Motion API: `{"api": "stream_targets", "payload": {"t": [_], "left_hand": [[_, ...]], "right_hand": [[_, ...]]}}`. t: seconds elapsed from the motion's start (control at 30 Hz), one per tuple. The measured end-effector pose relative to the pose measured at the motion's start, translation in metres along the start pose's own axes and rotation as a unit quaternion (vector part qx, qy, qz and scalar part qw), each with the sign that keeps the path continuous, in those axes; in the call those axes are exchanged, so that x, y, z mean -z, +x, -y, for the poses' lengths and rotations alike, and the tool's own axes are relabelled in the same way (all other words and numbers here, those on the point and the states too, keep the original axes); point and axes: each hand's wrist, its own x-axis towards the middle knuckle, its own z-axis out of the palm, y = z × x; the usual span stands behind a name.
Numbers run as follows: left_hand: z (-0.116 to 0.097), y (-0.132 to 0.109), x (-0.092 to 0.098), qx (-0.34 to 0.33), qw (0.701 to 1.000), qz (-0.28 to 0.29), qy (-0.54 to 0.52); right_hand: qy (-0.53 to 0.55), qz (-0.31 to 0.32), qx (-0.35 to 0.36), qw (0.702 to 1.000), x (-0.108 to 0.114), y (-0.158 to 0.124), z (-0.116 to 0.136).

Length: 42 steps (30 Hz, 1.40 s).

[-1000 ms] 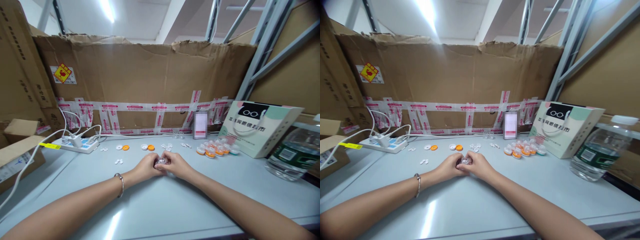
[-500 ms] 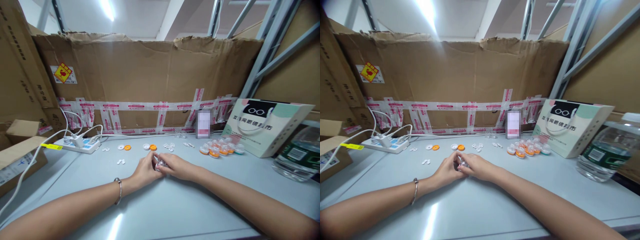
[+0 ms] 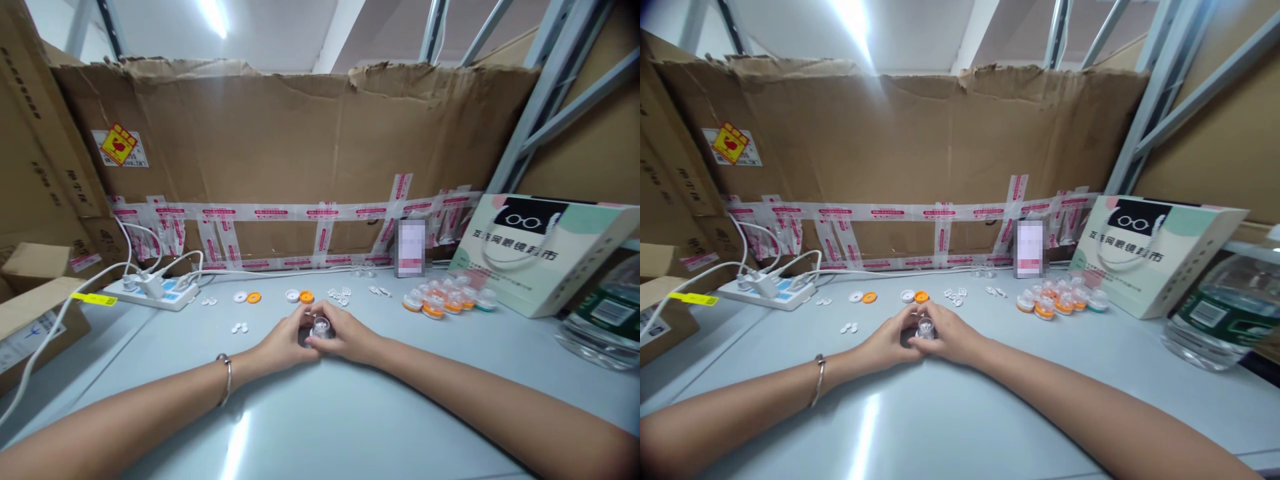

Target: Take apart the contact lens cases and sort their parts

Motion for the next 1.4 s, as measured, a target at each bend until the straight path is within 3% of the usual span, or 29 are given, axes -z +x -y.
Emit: {"api": "stream_targets", "payload": {"t": [0.23,0.4,0.57,0.7,0.77,0.97,1.17,1.33,1.4], "left_hand": [[0.005,-0.004,0.000,0.071,0.983,-0.099,0.136],[0.005,-0.002,-0.001,0.071,0.983,-0.087,0.146],[0.002,-0.003,-0.002,0.039,0.986,-0.073,0.143],[0.002,-0.002,-0.003,0.040,0.987,-0.067,0.139],[0.002,-0.001,-0.003,0.038,0.987,-0.062,0.141],[0.004,0.001,0.000,0.059,0.989,-0.068,0.120],[0.006,0.001,0.002,0.067,0.988,-0.068,0.120],[0.002,0.000,0.002,0.069,0.989,-0.076,0.110],[0.002,0.000,0.002,0.073,0.989,-0.082,0.102]], "right_hand": [[0.044,-0.032,-0.064,0.996,-0.008,0.000,-0.009],[0.103,-0.043,-0.041,0.993,-0.007,-0.003,-0.006],[0.138,-0.013,0.033,0.990,-0.002,-0.009,-0.001],[0.103,-0.093,-0.025,0.990,-0.003,-0.009,-0.004],[0.101,-0.104,-0.048,0.988,-0.003,-0.009,-0.006],[0.093,-0.045,-0.045,0.994,-0.005,-0.008,-0.004],[0.069,-0.069,-0.078,0.992,-0.006,-0.004,-0.008],[0.055,0.004,0.012,0.998,0.005,-0.007,-0.009],[0.046,-0.016,-0.006,0.999,0.008,-0.006,-0.008]]}}
